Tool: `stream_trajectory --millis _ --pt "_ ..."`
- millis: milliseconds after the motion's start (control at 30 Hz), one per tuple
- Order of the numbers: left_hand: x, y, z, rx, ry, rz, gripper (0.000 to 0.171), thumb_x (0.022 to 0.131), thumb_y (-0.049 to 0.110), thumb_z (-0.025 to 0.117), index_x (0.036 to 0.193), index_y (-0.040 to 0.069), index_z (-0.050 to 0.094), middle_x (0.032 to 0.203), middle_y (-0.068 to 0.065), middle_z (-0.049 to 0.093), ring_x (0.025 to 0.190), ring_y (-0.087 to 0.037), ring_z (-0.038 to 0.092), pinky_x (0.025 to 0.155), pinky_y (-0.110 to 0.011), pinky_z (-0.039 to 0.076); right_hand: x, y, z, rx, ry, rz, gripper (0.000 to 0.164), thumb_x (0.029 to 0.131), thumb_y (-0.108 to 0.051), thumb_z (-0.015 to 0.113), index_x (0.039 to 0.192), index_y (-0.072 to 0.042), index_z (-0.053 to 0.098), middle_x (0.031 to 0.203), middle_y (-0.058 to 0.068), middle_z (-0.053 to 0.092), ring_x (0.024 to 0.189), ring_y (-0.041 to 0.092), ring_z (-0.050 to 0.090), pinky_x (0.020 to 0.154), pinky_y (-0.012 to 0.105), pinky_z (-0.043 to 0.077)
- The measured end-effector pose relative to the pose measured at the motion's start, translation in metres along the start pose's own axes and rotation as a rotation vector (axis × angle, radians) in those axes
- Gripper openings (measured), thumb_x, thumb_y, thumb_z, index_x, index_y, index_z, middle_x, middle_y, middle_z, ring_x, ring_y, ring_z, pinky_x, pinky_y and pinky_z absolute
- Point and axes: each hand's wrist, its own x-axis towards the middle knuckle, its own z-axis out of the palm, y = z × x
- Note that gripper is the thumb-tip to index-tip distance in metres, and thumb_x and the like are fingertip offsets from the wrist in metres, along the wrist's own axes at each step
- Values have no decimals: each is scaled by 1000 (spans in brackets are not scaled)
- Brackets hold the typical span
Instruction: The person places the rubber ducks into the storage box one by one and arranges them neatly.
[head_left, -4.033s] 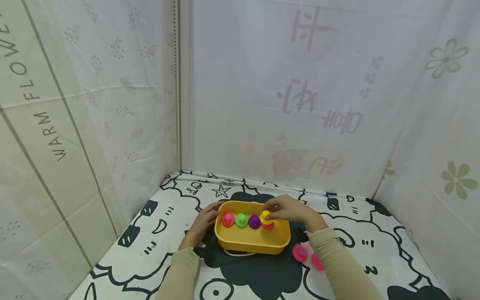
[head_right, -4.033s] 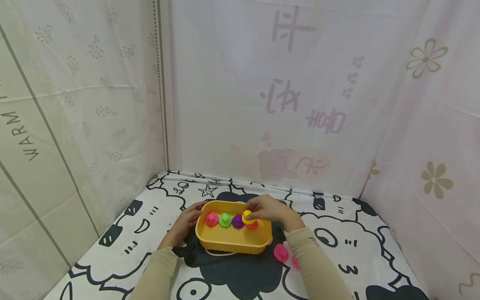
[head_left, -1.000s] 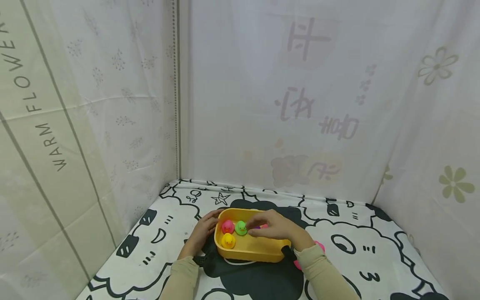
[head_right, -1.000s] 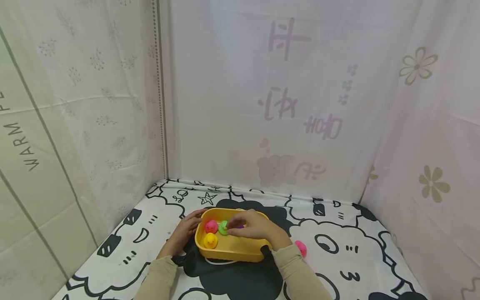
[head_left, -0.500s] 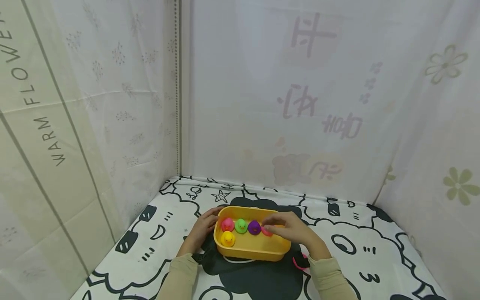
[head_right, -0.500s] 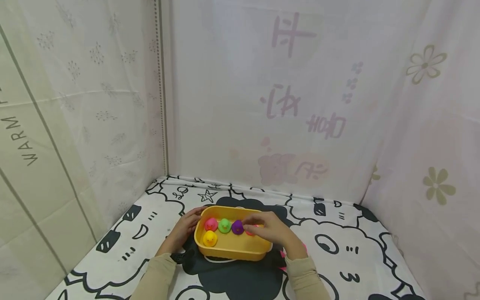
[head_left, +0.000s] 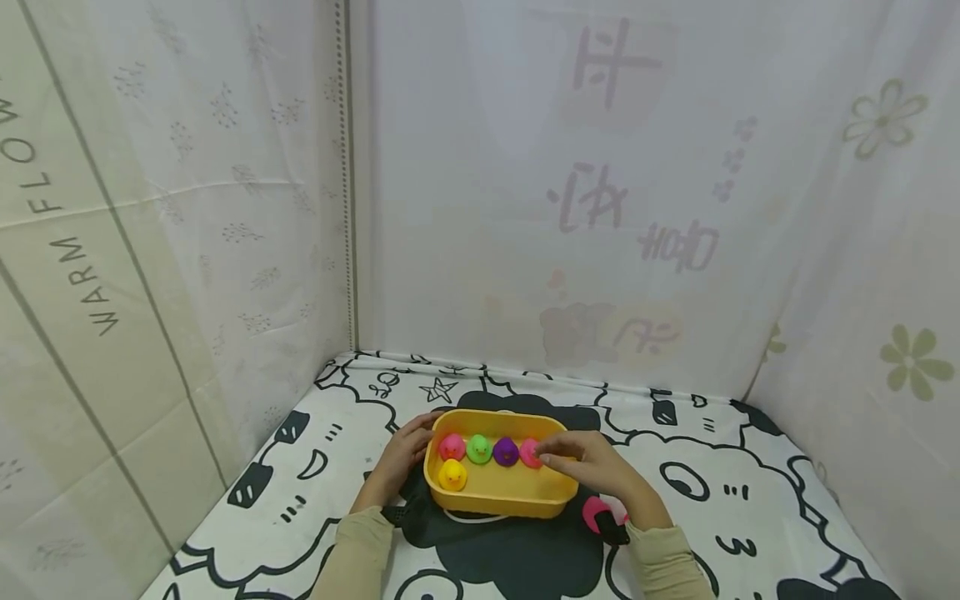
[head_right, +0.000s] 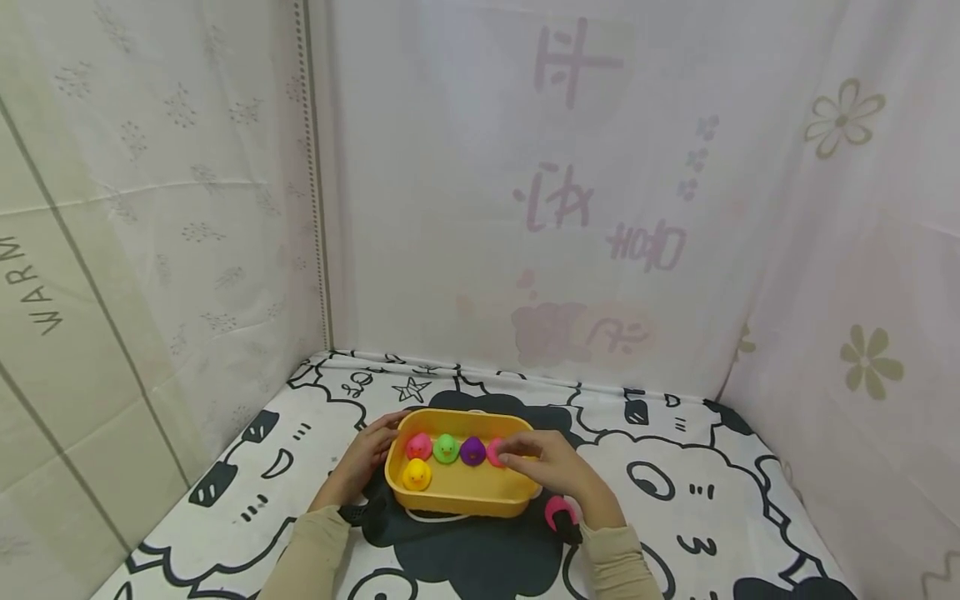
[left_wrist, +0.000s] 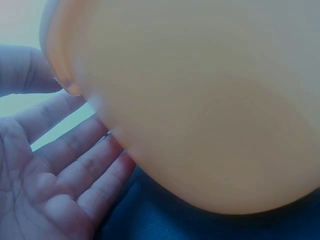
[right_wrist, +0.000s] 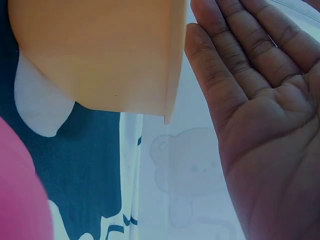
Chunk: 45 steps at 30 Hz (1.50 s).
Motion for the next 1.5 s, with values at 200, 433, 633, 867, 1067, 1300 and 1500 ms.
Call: stream_trajectory --millis 200,433,633,867,1067,1300,1500 --pt "1 1 0 7 -8 -5 41 100 22 53 141 14 58 143 -9 55 126 -27 56 110 -42 43 -4 2 -2 11 5 21 27 97 -35 67 117 -18 73 112 -7 72 109 17 66 92 31 56" --pt "2 3 0 -1 -11 1 43 100 23 53 141 14 58 144 -10 54 127 -28 56 110 -42 42 -9 7 -15 48 29 -5 28 98 -32 66 120 -15 71 115 3 72 108 20 67 91 29 56" --pt "2 2 1 1 -22 -12 42 100 22 53 141 14 58 144 -9 54 125 -26 57 109 -39 43 -25 13 -35 41 96 16 31 98 -31 66 122 -12 70 116 4 71 108 20 68 89 29 57" --pt "4 5 1 10 -31 2 43 100 25 54 141 15 58 143 -9 55 126 -27 56 110 -41 42 -48 26 -58 4 140 57 31 98 -32 66 121 -12 70 116 7 71 108 22 68 89 25 56" --pt "3 5 -3 13 -24 -2 43 100 24 52 142 14 57 144 -9 54 127 -28 55 113 -45 40 -68 53 -73 -14 84 227 34 95 -34 69 121 -12 71 115 6 72 108 23 67 92 40 56" --pt "2 2 -2 -5 -11 -8 44 99 24 53 142 14 57 145 -9 53 128 -28 54 113 -45 39 -81 82 -81 83 -12 350 38 91 -28 73 123 -8 70 117 8 71 110 26 63 89 43 55" --pt "2 0 -2 -26 -14 -16 45 99 23 53 142 13 56 146 -10 52 130 -28 53 114 -45 38 -88 98 -81 167 -43 362 43 91 -25 73 130 -8 66 126 11 67 118 30 60 95 49 53"
